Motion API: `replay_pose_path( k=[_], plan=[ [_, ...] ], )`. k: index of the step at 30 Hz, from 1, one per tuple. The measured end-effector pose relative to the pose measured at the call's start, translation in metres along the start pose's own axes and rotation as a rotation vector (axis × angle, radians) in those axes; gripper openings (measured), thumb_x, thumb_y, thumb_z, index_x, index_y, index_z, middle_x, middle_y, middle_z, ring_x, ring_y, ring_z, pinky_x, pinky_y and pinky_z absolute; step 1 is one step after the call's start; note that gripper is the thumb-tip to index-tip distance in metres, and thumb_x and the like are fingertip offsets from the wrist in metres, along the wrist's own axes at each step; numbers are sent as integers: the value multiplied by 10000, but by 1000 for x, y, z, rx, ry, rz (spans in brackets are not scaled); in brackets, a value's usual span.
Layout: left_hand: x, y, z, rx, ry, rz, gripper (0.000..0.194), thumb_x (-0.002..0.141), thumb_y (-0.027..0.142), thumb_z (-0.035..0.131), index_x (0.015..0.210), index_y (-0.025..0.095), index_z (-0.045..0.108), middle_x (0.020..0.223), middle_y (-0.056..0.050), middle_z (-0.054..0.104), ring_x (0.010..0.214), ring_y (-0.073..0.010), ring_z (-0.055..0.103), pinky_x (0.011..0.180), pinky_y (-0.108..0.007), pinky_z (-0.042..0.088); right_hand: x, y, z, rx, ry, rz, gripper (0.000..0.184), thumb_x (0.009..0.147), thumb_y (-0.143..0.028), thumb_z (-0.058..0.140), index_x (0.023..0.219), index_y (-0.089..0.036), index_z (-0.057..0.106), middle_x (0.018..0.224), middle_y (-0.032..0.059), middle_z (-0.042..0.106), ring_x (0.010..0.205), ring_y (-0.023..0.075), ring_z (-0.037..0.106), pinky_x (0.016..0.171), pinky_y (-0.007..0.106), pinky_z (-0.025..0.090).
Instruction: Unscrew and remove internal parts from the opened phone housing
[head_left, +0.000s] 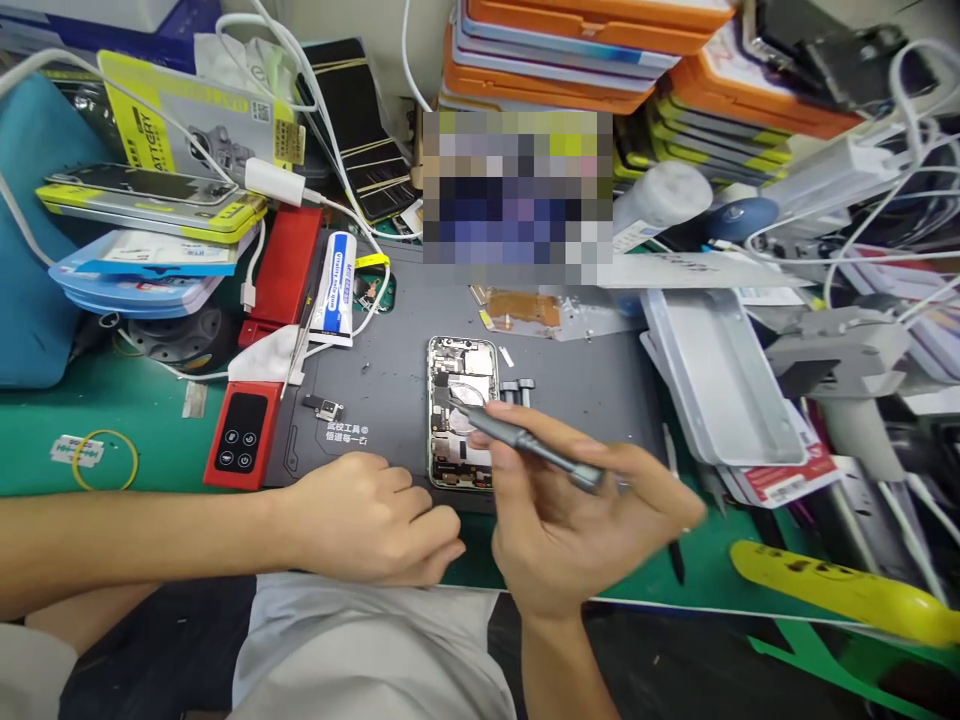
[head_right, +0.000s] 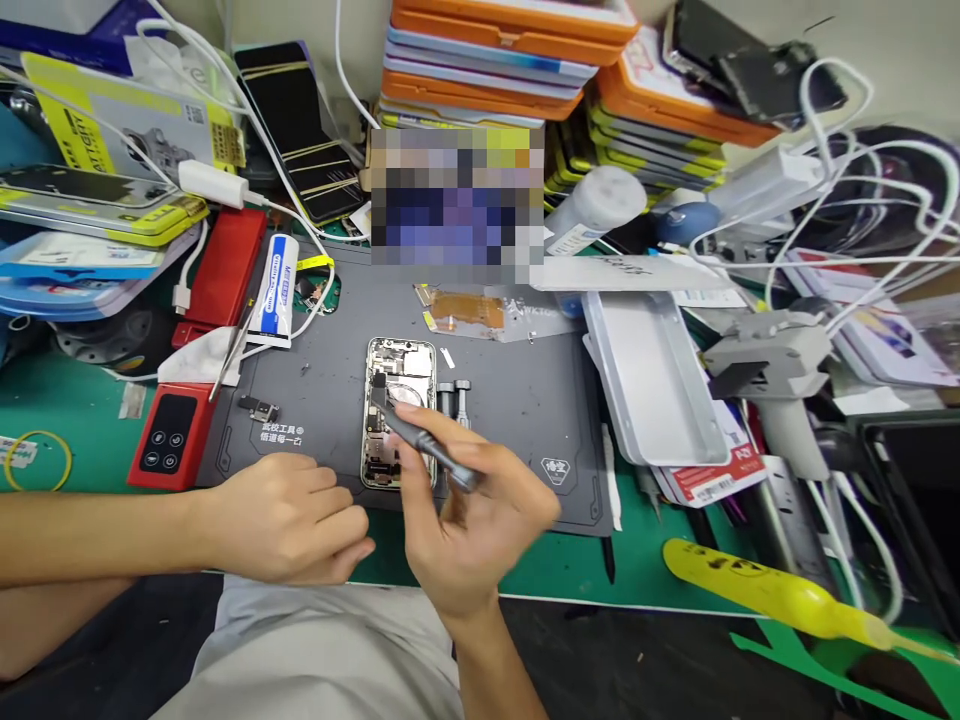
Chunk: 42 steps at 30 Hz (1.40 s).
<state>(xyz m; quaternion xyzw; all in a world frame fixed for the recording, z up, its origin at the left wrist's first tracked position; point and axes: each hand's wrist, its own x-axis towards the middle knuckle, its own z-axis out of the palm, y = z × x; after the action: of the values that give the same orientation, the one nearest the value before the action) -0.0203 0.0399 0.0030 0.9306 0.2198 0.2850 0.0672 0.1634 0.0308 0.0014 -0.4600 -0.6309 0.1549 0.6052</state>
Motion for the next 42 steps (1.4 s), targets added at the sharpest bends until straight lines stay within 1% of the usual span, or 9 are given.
replay_pose_path(
  k=[4, 9, 12, 15, 18, 25, 30, 37, 42],
  plan=[
    [-8, 4, 6, -108, 5, 3, 305, 1016, 274, 529, 716, 217, 538, 575, 49, 598, 481, -133, 528, 485, -339, 346, 2, -9, 8, 39, -155, 151, 368, 930, -8, 708, 1178, -227, 548, 1192, 90, 789, 1173, 244, 798, 836, 364, 736],
    [-10, 5, 10, -201, -25, -20, 314, 1027, 286, 525, 723, 213, 554, 592, 45, 638, 481, -132, 558, 490, -343, 336, 3, -9, 12, -75, -208, 233, 246, 995, -131, 692, 1191, -222, 575, 1285, 121, 780, 1026, 194, 827, 746, 289, 718],
    [-8, 3, 9, -267, -44, -73, 358, 1069, 297, 479, 732, 208, 561, 611, 46, 663, 490, -129, 576, 483, -348, 320, 4, -7, 14, -80, -237, 246, 184, 1017, -164, 670, 1176, -220, 595, 1306, 117, 774, 1137, 212, 803, 873, 351, 721],
    [-6, 2, 5, -304, -64, -105, 371, 1085, 294, 461, 741, 202, 565, 629, 45, 678, 502, -125, 588, 482, -344, 308, 6, -6, 16, -50, -243, 272, 176, 1022, -180, 667, 1187, -217, 617, 1306, 110, 770, 1167, 213, 793, 976, 390, 700],
    [-5, 0, -1, -337, -114, -144, 365, 1091, 299, 468, 757, 200, 578, 633, 43, 675, 500, -124, 581, 483, -326, 303, 8, -6, 17, 47, -149, 274, 288, 996, -150, 695, 1263, -225, 619, 1261, 90, 778, 1075, 196, 816, 904, 349, 714],
    [9, -7, -15, -851, -170, -610, 200, 1087, 322, 571, 1027, 199, 716, 743, 57, 742, 554, -69, 617, 524, -166, 437, 11, 6, 0, 301, 187, 228, 501, 1015, -139, 598, 1474, -331, 545, 1037, 22, 753, 911, 159, 762, 668, 262, 674],
    [18, -11, -16, -1168, -127, -872, 309, 1024, 318, 675, 1293, 181, 739, 1014, -56, 833, 578, -76, 652, 495, -158, 524, 3, 16, -12, 360, 136, 333, 529, 997, -211, 649, 1495, -358, 547, 988, 7, 695, 732, 119, 643, 611, 227, 614],
    [26, -11, -20, -1402, -75, -1077, 205, 930, 320, 819, 1082, 185, 847, 970, -59, 840, 647, -88, 699, 549, -140, 578, 2, -1, -6, 362, 156, 359, 621, 951, -131, 726, 1482, -394, 542, 992, -22, 725, 895, 116, 686, 832, 252, 614],
    [31, -10, -25, -1434, -12, -1140, 137, 918, 275, 834, 1000, 167, 850, 929, -63, 842, 635, -86, 704, 583, -149, 605, 1, -2, -8, 369, 174, 367, 614, 938, -132, 735, 1466, -376, 540, 997, -12, 742, 926, 157, 718, 841, 337, 649]
  ],
)
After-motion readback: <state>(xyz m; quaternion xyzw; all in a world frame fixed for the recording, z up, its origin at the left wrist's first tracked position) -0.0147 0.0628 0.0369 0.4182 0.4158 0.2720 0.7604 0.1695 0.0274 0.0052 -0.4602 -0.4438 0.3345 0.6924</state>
